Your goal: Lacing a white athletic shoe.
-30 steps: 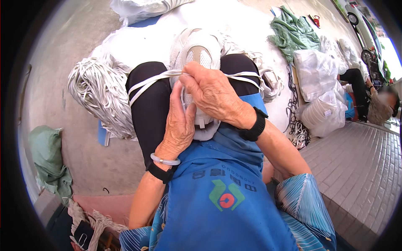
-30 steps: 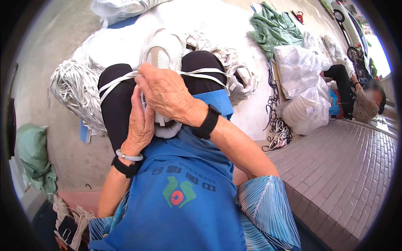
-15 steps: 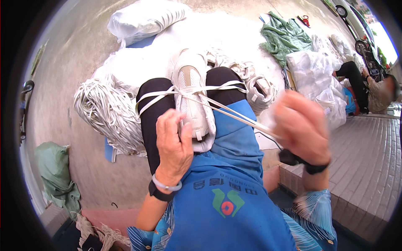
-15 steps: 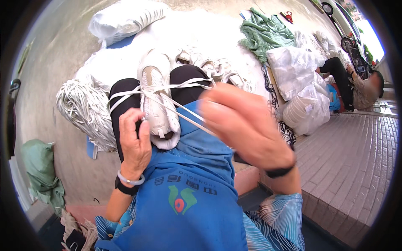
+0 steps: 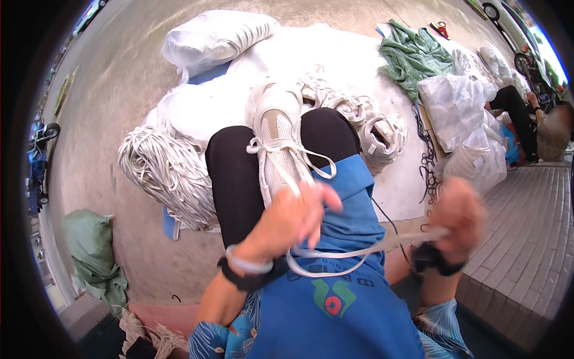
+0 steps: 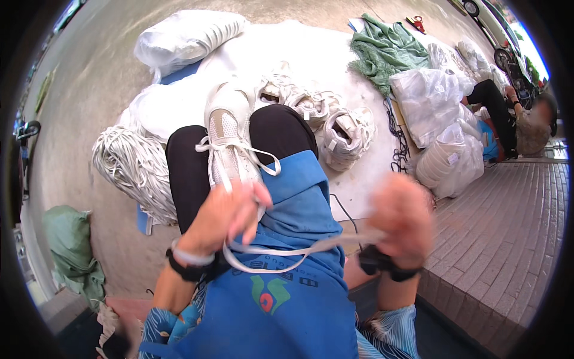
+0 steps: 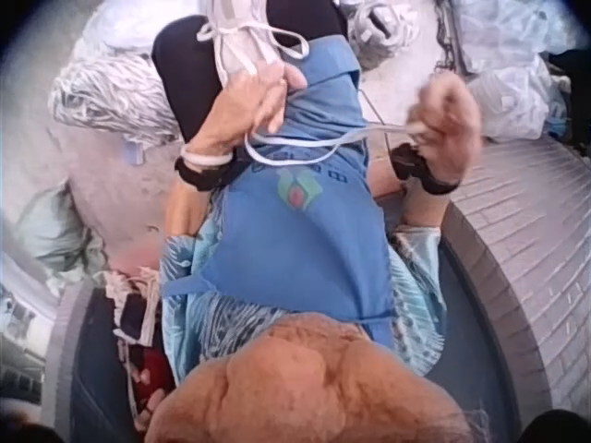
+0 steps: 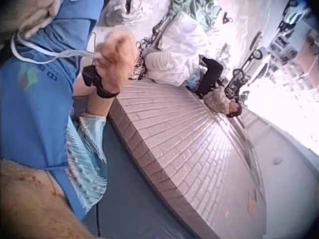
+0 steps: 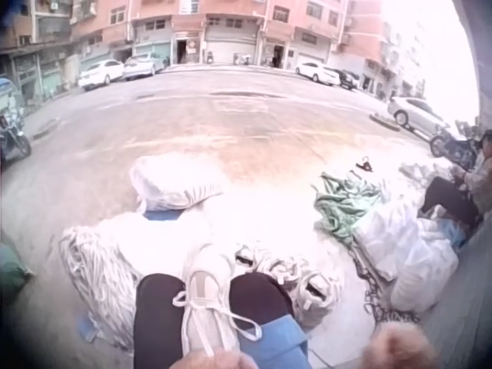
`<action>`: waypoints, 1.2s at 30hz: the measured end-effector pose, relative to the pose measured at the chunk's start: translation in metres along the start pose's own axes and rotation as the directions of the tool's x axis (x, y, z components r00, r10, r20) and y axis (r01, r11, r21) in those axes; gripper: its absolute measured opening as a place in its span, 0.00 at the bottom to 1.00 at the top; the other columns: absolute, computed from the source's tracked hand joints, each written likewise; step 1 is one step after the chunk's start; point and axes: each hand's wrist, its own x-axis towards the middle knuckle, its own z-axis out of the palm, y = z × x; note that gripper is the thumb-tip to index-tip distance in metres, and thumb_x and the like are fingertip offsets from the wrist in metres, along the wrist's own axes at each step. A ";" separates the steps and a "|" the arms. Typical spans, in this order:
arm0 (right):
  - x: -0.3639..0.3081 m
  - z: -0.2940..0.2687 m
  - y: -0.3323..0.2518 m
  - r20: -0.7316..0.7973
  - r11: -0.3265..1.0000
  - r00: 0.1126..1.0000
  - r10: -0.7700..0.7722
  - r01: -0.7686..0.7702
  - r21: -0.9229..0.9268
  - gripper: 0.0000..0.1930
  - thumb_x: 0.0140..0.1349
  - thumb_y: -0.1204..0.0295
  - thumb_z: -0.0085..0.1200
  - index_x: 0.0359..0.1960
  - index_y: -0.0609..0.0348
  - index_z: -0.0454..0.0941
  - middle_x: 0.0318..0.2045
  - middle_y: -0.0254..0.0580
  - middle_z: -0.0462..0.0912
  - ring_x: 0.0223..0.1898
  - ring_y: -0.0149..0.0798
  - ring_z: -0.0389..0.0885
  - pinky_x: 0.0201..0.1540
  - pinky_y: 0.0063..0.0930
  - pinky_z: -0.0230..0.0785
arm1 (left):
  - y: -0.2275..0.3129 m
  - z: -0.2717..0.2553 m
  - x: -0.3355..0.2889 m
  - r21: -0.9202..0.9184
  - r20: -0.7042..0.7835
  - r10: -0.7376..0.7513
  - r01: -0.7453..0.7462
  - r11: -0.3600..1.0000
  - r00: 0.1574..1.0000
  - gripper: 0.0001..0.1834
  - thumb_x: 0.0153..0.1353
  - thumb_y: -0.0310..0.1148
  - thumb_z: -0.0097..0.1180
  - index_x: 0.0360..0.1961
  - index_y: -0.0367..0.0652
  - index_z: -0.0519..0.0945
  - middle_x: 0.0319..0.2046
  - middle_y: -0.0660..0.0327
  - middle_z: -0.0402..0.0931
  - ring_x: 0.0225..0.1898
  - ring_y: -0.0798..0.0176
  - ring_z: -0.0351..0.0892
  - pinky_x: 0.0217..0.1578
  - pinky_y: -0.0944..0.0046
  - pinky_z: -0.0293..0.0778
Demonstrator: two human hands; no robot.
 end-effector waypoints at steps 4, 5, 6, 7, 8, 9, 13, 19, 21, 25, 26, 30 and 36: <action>0.046 0.034 0.076 0.169 0.721 0.708 0.685 -0.693 -0.020 0.14 0.70 0.60 0.42 0.38 0.57 0.75 0.15 0.19 0.56 0.13 0.17 0.49 0.12 0.13 0.41 | 0.003 0.043 -0.036 0.410 0.566 0.071 -0.356 0.840 0.821 0.12 0.69 0.35 0.44 0.45 0.41 0.76 0.21 0.60 0.72 0.25 0.66 0.76 0.31 0.65 0.72; 0.055 0.050 0.084 0.211 0.649 0.629 0.748 -0.760 -0.035 0.14 0.71 0.60 0.42 0.39 0.56 0.74 0.16 0.19 0.55 0.13 0.17 0.49 0.12 0.14 0.41 | -0.003 0.053 -0.037 0.413 0.560 0.070 -0.352 0.840 0.826 0.12 0.69 0.35 0.44 0.45 0.41 0.76 0.21 0.60 0.72 0.25 0.66 0.76 0.31 0.65 0.72; 0.063 0.062 0.099 0.251 0.566 0.555 0.793 -0.824 0.035 0.13 0.71 0.60 0.42 0.38 0.56 0.74 0.16 0.20 0.57 0.13 0.18 0.50 0.13 0.14 0.42 | -0.011 0.061 -0.035 0.405 0.581 0.077 -0.370 0.836 0.810 0.13 0.70 0.35 0.42 0.45 0.41 0.76 0.25 0.58 0.74 0.29 0.64 0.77 0.33 0.65 0.72; 0.068 0.074 0.104 0.274 0.596 0.585 0.763 -0.801 0.051 0.13 0.71 0.60 0.43 0.37 0.56 0.74 0.16 0.20 0.58 0.13 0.18 0.50 0.13 0.14 0.42 | -0.017 0.064 -0.032 0.392 0.609 0.082 -0.389 0.834 0.789 0.13 0.70 0.34 0.41 0.45 0.41 0.77 0.28 0.55 0.76 0.33 0.61 0.79 0.35 0.64 0.73; 0.071 0.082 0.107 0.294 0.625 0.615 0.732 -0.777 0.070 0.13 0.71 0.61 0.43 0.36 0.57 0.74 0.16 0.20 0.59 0.13 0.18 0.50 0.13 0.15 0.43 | -0.019 0.062 -0.029 0.390 0.610 0.082 -0.389 0.835 0.788 0.13 0.70 0.34 0.41 0.45 0.41 0.77 0.28 0.55 0.76 0.33 0.61 0.79 0.35 0.64 0.73; 0.074 0.086 0.110 0.292 0.624 0.614 0.733 -0.778 0.070 0.13 0.71 0.61 0.43 0.36 0.57 0.74 0.16 0.20 0.59 0.13 0.18 0.50 0.13 0.15 0.43 | -0.021 0.060 -0.025 0.488 0.611 -0.004 -0.372 0.789 0.792 0.13 0.70 0.34 0.40 0.45 0.41 0.77 0.28 0.56 0.77 0.32 0.60 0.79 0.35 0.63 0.73; 0.079 0.072 0.117 0.283 0.703 0.682 0.675 -0.710 0.034 0.15 0.70 0.61 0.44 0.34 0.59 0.75 0.17 0.20 0.61 0.15 0.18 0.52 0.15 0.15 0.44 | 0.009 0.032 -0.033 0.763 0.328 -0.195 -0.138 0.631 0.925 0.14 0.67 0.37 0.47 0.44 0.39 0.79 0.21 0.62 0.78 0.26 0.60 0.80 0.30 0.63 0.74; 0.081 0.075 0.116 0.226 0.727 0.696 0.681 -0.606 -0.324 0.18 0.69 0.58 0.42 0.31 0.58 0.77 0.18 0.25 0.65 0.19 0.20 0.58 0.20 0.18 0.53 | 0.013 -0.046 -0.011 0.705 -0.554 0.438 0.119 0.699 0.708 0.08 0.62 0.29 0.55 0.39 0.36 0.81 0.26 0.59 0.78 0.23 0.72 0.74 0.26 0.68 0.70; 0.083 0.079 0.120 0.243 0.761 0.738 0.630 -0.524 -0.383 0.18 0.68 0.58 0.41 0.31 0.58 0.77 0.19 0.27 0.66 0.20 0.21 0.61 0.21 0.19 0.56 | 0.006 -0.057 0.006 0.900 -0.369 0.697 0.051 0.432 0.614 0.05 0.61 0.25 0.55 0.37 0.35 0.78 0.29 0.53 0.77 0.26 0.55 0.79 0.28 0.62 0.73; 0.085 0.081 0.122 0.249 0.772 0.779 0.576 -0.418 -0.478 0.20 0.66 0.58 0.40 0.29 0.61 0.77 0.21 0.34 0.71 0.24 0.28 0.67 0.28 0.23 0.62 | 0.005 -0.066 0.014 0.964 -0.239 0.741 0.063 0.258 0.627 0.05 0.58 0.22 0.56 0.36 0.35 0.77 0.31 0.50 0.76 0.31 0.48 0.78 0.32 0.57 0.74; 0.085 0.081 0.124 0.253 0.777 0.785 0.565 -0.404 -0.482 0.20 0.66 0.58 0.40 0.28 0.62 0.77 0.21 0.35 0.72 0.25 0.29 0.68 0.29 0.24 0.63 | 0.005 -0.068 0.016 0.963 -0.240 0.736 0.062 0.261 0.633 0.05 0.58 0.22 0.56 0.36 0.35 0.77 0.31 0.50 0.76 0.31 0.48 0.78 0.32 0.57 0.74; 0.085 0.084 0.127 0.231 0.758 0.783 0.578 -0.410 -0.507 0.21 0.65 0.59 0.39 0.28 0.63 0.77 0.22 0.38 0.73 0.26 0.32 0.70 0.32 0.26 0.65 | 0.007 -0.075 0.020 0.989 -0.131 0.747 0.038 0.140 0.652 0.04 0.59 0.21 0.56 0.36 0.34 0.77 0.29 0.56 0.75 0.22 0.63 0.75 0.25 0.67 0.70; 0.087 0.087 0.128 0.271 0.782 0.792 0.548 -0.369 -0.502 0.21 0.65 0.59 0.39 0.28 0.65 0.77 0.22 0.41 0.74 0.27 0.34 0.72 0.33 0.28 0.66 | 0.007 -0.087 0.024 0.998 0.000 0.763 -0.048 0.040 0.646 0.04 0.61 0.24 0.53 0.37 0.35 0.73 0.27 0.55 0.74 0.26 0.53 0.76 0.28 0.60 0.72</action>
